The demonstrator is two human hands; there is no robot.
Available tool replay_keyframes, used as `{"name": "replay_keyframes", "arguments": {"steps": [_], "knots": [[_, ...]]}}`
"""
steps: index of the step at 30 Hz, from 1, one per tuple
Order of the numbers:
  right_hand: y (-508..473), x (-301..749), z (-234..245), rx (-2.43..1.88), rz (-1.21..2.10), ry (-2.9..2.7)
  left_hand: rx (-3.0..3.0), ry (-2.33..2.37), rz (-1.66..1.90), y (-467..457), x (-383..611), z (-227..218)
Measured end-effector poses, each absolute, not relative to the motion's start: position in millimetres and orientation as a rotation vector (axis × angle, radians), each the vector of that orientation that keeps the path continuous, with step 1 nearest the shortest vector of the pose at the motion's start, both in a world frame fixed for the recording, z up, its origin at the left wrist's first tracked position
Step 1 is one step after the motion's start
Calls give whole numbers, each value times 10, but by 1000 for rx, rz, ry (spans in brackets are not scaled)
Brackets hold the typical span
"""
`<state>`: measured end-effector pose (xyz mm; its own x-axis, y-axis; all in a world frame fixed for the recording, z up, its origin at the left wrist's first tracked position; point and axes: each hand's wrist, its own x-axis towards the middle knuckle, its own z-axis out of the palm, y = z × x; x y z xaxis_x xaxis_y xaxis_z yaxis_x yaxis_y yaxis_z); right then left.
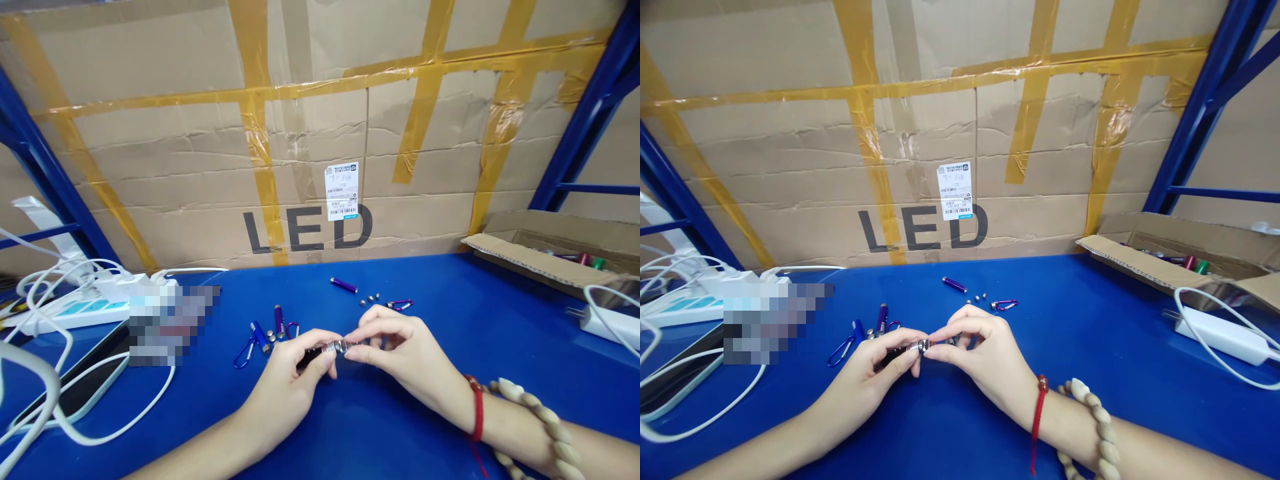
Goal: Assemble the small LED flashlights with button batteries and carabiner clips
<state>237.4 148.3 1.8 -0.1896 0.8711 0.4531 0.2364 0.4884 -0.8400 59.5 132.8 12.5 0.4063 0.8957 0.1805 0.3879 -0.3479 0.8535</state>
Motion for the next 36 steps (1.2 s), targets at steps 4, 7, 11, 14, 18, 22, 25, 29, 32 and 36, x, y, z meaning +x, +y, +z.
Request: {"name": "replay_keyframes", "arguments": {"steps": [4, 7, 11, 14, 18, 22, 25, 29, 32, 36], "knots": [[1484, 2379, 27, -962, 759, -1698, 1931, 1087, 821, 1327, 580, 127], [1487, 2391, 12, -968, 792, -1693, 1942, 1042, 791, 1317, 571, 122], [1494, 2396, -11, -965, 863, -1669, 1956, 1004, 804, 1301, 565, 88], [1493, 2384, -19, -965, 928, -1648, 2026, 1001, 790, 1299, 557, 53], [1479, 2370, -10, -1001, 974, -1665, 2122, 955, 829, 1298, 541, 29], [1475, 2375, 16, -1047, 1003, -1708, 2155, 949, 854, 1294, 538, 32], [1479, 2378, 29, -1091, 1052, -1709, 2163, 963, 865, 1297, 541, 30], [1468, 2369, 35, -1135, 1137, -1687, 2139, 981, 863, 1306, 548, 31], [1452, 2364, 33, -1151, 1181, -1667, 2108, 997, 863, 1302, 557, 48], [1464, 2372, 14, -1120, 1232, -1656, 2092, 1020, 876, 1289, 568, 60]]}}
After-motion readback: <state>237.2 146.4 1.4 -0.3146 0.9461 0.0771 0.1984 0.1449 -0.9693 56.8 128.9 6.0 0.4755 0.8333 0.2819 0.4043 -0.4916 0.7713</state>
